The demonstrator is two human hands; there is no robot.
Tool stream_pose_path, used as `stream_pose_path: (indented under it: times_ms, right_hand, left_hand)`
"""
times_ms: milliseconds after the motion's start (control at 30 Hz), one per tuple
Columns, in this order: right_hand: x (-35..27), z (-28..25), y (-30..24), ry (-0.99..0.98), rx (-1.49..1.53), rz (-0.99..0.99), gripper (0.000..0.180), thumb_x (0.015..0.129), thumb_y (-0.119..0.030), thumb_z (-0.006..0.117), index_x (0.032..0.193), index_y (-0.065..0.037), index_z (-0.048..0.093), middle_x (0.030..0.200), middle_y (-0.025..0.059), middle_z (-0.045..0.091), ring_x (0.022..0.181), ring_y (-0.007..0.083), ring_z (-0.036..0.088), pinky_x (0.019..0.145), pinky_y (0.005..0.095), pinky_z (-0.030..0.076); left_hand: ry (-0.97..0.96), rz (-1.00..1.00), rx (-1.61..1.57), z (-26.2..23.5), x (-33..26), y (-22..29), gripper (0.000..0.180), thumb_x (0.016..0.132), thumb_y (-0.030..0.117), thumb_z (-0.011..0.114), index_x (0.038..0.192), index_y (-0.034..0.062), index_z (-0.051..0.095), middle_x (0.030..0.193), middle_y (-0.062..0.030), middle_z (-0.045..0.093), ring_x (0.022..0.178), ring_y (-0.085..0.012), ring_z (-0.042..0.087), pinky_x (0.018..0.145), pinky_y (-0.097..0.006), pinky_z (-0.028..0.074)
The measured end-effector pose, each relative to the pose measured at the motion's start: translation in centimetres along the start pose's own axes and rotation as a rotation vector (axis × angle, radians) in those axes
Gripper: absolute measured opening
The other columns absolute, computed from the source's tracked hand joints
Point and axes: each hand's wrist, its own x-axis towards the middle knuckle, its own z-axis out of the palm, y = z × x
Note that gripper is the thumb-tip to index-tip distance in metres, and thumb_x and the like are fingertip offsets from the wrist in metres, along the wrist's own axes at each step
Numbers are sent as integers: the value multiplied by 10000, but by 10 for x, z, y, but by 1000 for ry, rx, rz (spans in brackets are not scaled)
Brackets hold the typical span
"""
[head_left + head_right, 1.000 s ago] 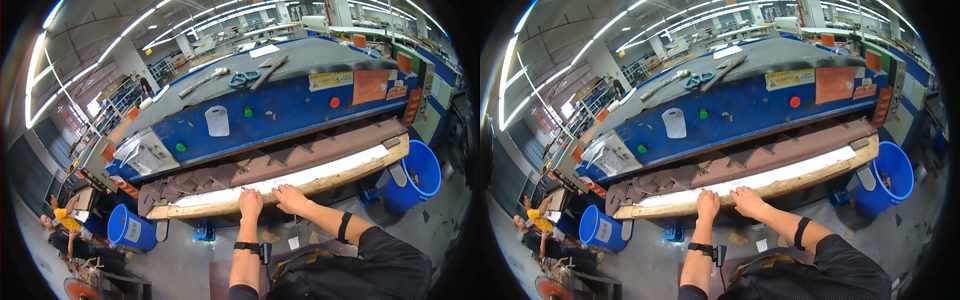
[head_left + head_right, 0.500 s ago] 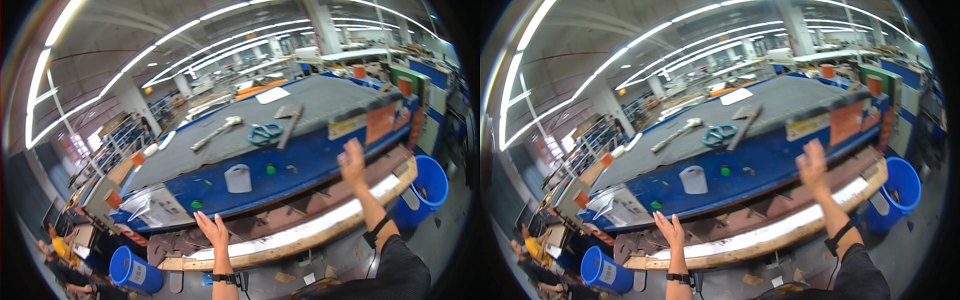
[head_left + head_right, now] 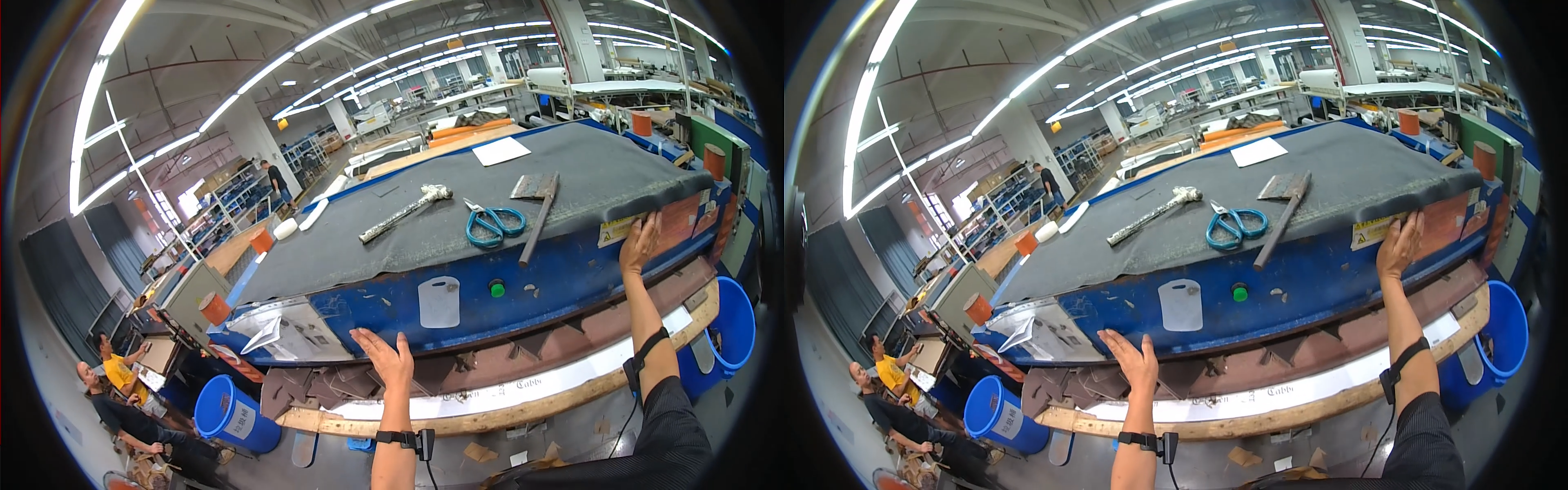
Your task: Manually cutting leather pieces using a metal template and scissors at an industrial workbench.
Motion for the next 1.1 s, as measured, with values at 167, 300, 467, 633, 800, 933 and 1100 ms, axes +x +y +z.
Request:
stream_pose_path:
  times_ms: [167, 300, 467, 633, 800, 933, 1100]
  right_hand:
    - [-24, -16, 15, -111, 37, 6, 578, 1028, -321, 393, 1472, 48, 364, 1538, 258, 335, 1433, 401, 305, 1172, 463, 241]
    - [-31, -77, -7, -370, 170, -25, 574, 1001, -225, 473, 1486, 53, 342, 1563, 261, 297, 1452, 397, 282, 1183, 447, 221]
    - [-115, -197, -29, -797, 289, -130, 547, 868, -131, 619, 1356, 68, 473, 1449, 266, 422, 1356, 387, 408, 1130, 459, 316]
    - [-158, -284, -42, -990, 380, -385, 111, 788, -143, 689, 775, -50, 628, 797, 117, 612, 770, 340, 603, 723, 470, 469]
    - [-156, -282, -22, -983, 420, -356, 172, 786, -187, 708, 684, -64, 645, 723, 109, 602, 700, 319, 605, 666, 449, 471]
    - [-164, -289, 4, -1101, 418, -361, 214, 856, -244, 669, 763, -52, 672, 852, 138, 625, 846, 332, 610, 798, 457, 473]
    - [-154, -290, 9, -1290, 439, -377, 275, 875, -259, 638, 788, -5, 693, 896, 203, 660, 901, 378, 623, 847, 482, 478]
  left_hand:
    - [64, -20, -46, 11, -47, 9, 780, 942, 262, 575, 1491, -144, 197, 1590, -337, 91, 1490, -451, 117, 1207, -491, 149]
    - [70, 268, -203, 37, -126, 57, 471, 869, 172, 649, 1260, -67, 542, 1302, -286, 549, 1235, -448, 506, 1052, -521, 382]
    - [-436, 340, -253, 21, -210, 138, 182, 905, 222, 635, 926, 41, 648, 905, -142, 623, 865, -335, 602, 775, -447, 476]
    - [-456, 399, -206, 22, -235, 170, 205, 907, 253, 623, 845, 61, 655, 815, -128, 624, 796, -320, 612, 717, -452, 482]
    - [-438, 378, -132, 40, -255, 180, 201, 907, 239, 611, 861, 50, 663, 831, -154, 626, 815, -358, 608, 733, -478, 479]
    - [-479, 345, -110, 55, -269, 184, 212, 899, 231, 602, 859, 32, 665, 864, -186, 637, 848, -392, 603, 769, -509, 478]
    - [-543, 272, -39, 57, -270, 189, 238, 897, 242, 594, 876, 16, 668, 904, -214, 641, 892, -418, 590, 815, -513, 475]
